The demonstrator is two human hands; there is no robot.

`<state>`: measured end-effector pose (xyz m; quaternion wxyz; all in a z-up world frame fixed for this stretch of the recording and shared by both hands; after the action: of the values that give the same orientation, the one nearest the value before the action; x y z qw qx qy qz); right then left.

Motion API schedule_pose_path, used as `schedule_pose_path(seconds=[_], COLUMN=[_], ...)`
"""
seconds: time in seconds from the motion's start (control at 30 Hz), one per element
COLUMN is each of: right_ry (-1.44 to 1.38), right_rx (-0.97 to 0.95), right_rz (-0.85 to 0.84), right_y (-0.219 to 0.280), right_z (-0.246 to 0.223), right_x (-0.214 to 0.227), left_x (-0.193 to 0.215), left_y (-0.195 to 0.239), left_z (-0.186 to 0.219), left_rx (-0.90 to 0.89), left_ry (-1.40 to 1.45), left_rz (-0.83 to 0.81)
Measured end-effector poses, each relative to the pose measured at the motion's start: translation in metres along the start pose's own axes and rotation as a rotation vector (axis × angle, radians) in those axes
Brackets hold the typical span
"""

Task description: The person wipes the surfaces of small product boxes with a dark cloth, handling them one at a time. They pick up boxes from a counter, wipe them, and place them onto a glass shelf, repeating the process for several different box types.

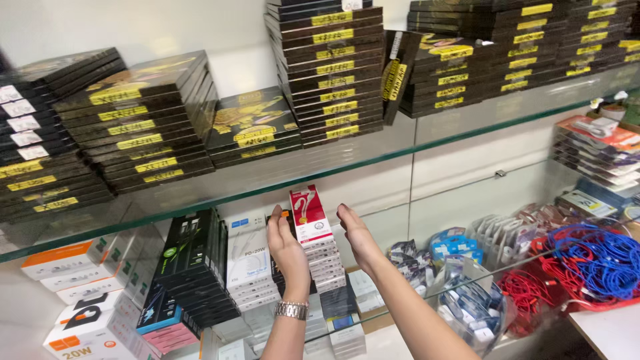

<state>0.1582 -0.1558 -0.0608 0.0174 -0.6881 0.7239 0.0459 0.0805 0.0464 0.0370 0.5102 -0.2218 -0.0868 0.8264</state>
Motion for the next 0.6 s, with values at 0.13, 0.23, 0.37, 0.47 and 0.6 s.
schedule_pose_path(seconds=[0.13,0.23,0.37,0.47,0.6], right_ry=[-0.154,-0.247,-0.359,-0.355,-0.300], right_rx=[-0.039,-0.011,-0.025,-0.027,-0.059], right_rz=[0.000,0.013,0.036,0.068,0.060], right_y=[0.034,0.059,0.091,0.116,0.138], right_z=[0.001,0.002,0.011,0.019,0.023], right_x=[0.034,0.066,0.118,0.162,0.194], left_x=[-0.029,-0.059,-0.095,-0.125,-0.137], left_y=[0.061,0.107,0.146,0.175,0.210], left_z=[0.045,0.065,0.064,0.050,0.045], left_rx=[-0.330,-0.475,-0.453,-0.354,-0.286], left_ry=[-0.207,-0.304,-0.329,-0.286,-0.270], left_rz=[-0.027,-0.079,-0.119,-0.171,-0.196])
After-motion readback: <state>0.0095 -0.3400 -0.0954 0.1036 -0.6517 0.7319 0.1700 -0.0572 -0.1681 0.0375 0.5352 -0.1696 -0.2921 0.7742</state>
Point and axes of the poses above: each hand's wrist, its own y-axis away from the middle knuckle, its own x-axis out of the back of the hand, z = x × y, the point moved 10 cm from there along -y, towards the middle knuckle, and after that the axes turned 4 degrees about y, right-handed, at the moved point
